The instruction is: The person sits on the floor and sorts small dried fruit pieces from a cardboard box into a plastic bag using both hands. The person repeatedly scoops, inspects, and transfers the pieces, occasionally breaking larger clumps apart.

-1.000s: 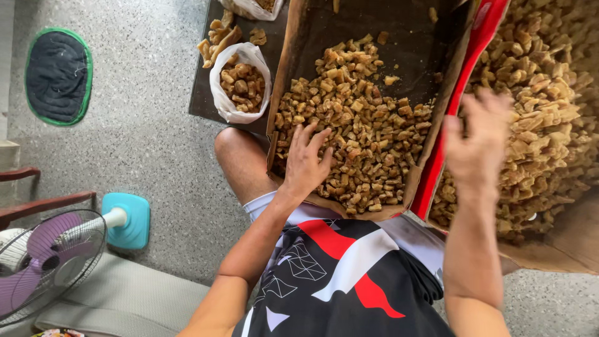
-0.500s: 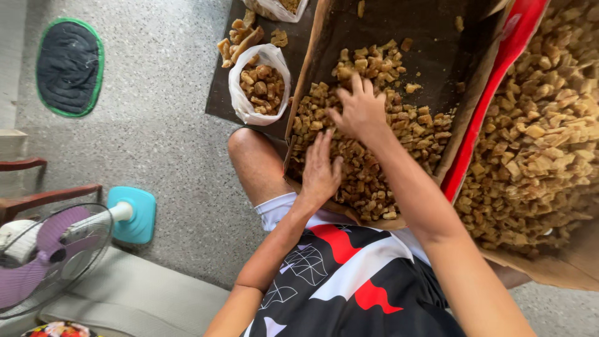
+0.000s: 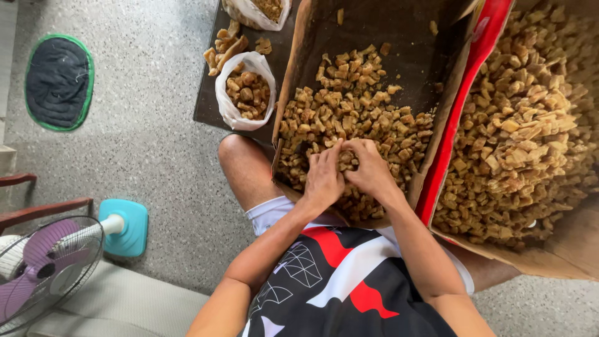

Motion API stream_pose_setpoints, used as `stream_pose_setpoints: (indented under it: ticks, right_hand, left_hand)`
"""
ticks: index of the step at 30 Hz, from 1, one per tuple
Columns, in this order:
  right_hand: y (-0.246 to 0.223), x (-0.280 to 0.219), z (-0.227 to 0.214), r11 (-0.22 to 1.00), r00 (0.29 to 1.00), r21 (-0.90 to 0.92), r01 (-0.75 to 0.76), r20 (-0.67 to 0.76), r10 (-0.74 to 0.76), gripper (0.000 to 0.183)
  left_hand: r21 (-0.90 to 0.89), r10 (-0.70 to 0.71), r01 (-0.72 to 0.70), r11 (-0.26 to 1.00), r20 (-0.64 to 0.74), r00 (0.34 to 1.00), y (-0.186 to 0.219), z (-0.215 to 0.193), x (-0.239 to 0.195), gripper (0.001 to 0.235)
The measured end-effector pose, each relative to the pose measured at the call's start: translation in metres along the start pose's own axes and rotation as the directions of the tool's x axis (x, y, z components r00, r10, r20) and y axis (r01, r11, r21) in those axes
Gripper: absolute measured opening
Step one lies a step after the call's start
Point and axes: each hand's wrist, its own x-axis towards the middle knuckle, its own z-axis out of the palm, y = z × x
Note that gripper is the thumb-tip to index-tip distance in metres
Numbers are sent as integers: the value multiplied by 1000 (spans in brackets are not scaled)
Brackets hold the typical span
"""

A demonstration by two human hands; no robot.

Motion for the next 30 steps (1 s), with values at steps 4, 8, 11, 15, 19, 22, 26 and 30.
stream_pose_setpoints:
  ticks: [4, 8, 11, 15, 19, 22, 26, 30]
  right_hand:
    - [18, -27, -13, 784, 996, 617, -65, -3, 84, 60]
    - [24, -49, -37, 260, 973, 943, -209, 174, 150, 52]
    - [22, -54, -52, 58, 972, 975, -215, 207, 112, 37]
    - [22, -56, -56, -25, 957, 966, -259, 260, 131, 50]
    - [25, -58, -54, -49, 946, 958, -281, 285, 156, 58]
    - [30, -60, -51, -49, 942, 956, -288, 292, 164, 59]
    - [33, -63, -47, -124, 966, 960, -251, 256, 25, 55]
    - [31, -65, -49, -209, 973, 951, -227, 229, -18, 53]
  left_hand:
    - [-614, -141, 190, 766, 128, 982, -2, 23, -5, 70]
    - [-833, -182, 550, -55, 550, 815, 1, 18, -1, 54]
    - [-773, -161, 593, -224, 630, 760, 9, -4, 8, 40]
    - [-723, -242, 652, -231, 691, 681, 20, -25, 11, 44]
    - [-742, -252, 656, -137, 667, 701, 24, -33, 13, 40]
    - [-731, -261, 664, -157, 679, 686, 24, -37, 15, 39]
    - [-695, -195, 683, -225, 719, 667, 24, -40, 17, 43]
    - [-676, -190, 707, -206, 736, 649, 24, -41, 19, 46]
